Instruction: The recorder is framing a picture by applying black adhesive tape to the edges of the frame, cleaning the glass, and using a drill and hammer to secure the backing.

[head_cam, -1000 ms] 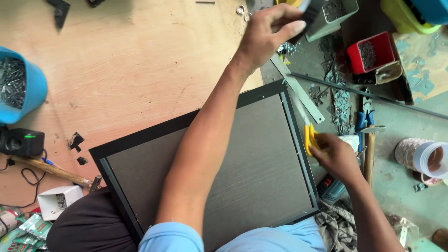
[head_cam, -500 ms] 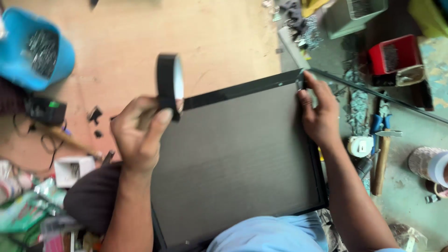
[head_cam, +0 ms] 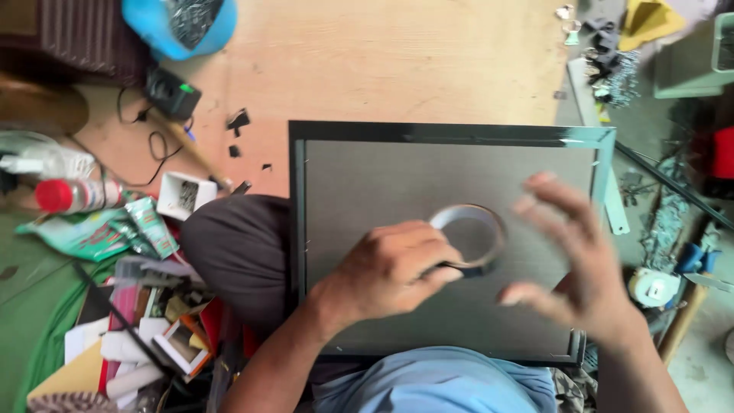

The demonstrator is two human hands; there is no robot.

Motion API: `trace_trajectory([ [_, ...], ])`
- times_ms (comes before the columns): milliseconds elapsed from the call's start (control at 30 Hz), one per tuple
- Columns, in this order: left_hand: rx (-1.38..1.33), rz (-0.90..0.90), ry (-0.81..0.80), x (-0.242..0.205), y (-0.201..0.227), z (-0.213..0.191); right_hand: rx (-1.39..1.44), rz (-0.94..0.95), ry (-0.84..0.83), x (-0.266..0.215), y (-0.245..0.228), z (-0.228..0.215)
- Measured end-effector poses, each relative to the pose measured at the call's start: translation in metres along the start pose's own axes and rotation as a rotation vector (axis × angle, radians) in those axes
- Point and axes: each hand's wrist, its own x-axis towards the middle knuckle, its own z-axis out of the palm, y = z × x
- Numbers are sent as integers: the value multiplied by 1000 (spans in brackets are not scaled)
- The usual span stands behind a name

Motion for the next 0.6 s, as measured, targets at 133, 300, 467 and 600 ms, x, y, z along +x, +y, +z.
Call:
trace_trajectory([
  [133,82,80,8,11,11,-1,17,-83,-282,-9,-12,3],
  [300,-242,-117,424,10,19,10,-21,-81,-280,-11,-20,2],
  [467,-549,-229,499,-2,3,41,-5,-88,-224,-11,-20,4],
  [600,-494,-279,586,-12,-9,53,13,-94,-210,-13,-16,8],
])
